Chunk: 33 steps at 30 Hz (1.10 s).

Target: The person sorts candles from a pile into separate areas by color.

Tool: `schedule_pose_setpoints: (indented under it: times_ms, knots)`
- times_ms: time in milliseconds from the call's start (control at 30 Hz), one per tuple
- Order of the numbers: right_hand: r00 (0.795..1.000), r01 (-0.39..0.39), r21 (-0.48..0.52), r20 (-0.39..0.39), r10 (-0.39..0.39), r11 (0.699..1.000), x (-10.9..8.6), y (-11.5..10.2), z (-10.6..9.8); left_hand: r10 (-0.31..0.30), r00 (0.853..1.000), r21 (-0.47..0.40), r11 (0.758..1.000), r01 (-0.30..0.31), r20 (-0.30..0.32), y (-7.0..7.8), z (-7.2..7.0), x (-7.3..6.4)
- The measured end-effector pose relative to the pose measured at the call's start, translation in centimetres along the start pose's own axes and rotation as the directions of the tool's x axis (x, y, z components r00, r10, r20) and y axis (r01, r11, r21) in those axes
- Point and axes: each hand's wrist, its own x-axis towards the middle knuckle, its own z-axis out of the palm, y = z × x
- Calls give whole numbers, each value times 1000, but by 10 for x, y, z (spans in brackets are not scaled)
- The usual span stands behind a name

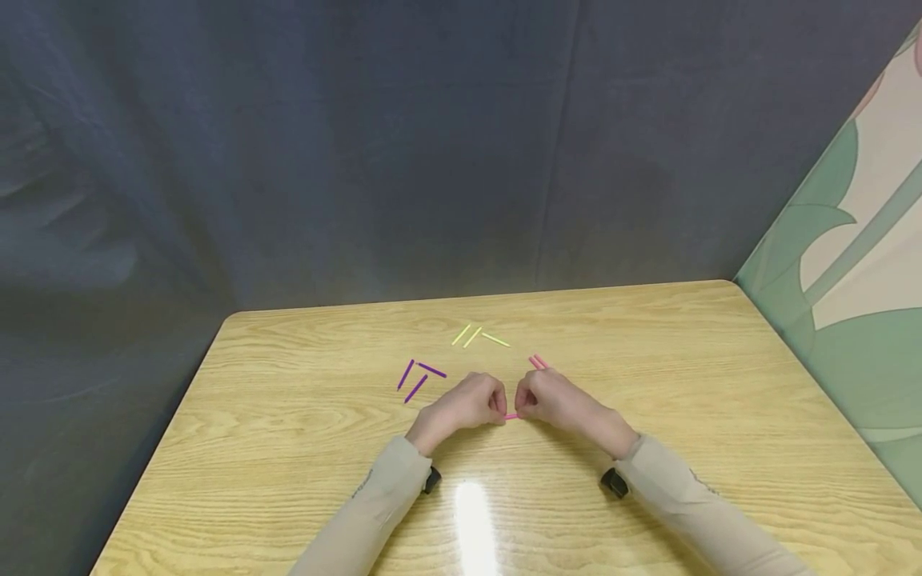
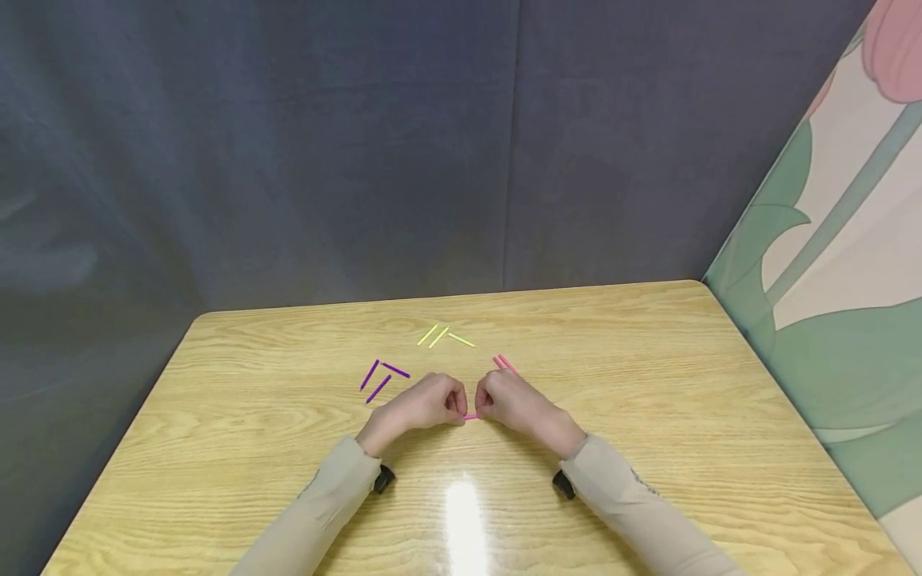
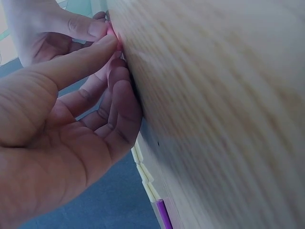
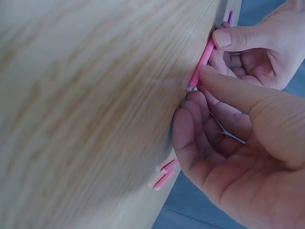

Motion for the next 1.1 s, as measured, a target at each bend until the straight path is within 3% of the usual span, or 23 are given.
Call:
schedule_pose_setpoints:
  times_ms: [300, 567, 833, 1100]
  knots:
    - [1000, 5, 4, 27, -5, 1000, 0, 1, 0, 9, 1000, 19, 1000, -9, 0, -1, -1, 0]
    - [998, 47, -54, 47, -44, 997, -3, 3, -3, 16, 1000, 27, 999, -16, 8, -3, -1, 0]
    - [997, 38, -10, 65, -38, 999, -7, 8, -8, 13, 1000, 22, 1000, -13, 4, -4, -1, -1]
    - [1000, 17, 6, -22, -17, 1000, -9, 11, -27, 17, 1000, 23, 1000, -17, 12, -3, -1, -2]
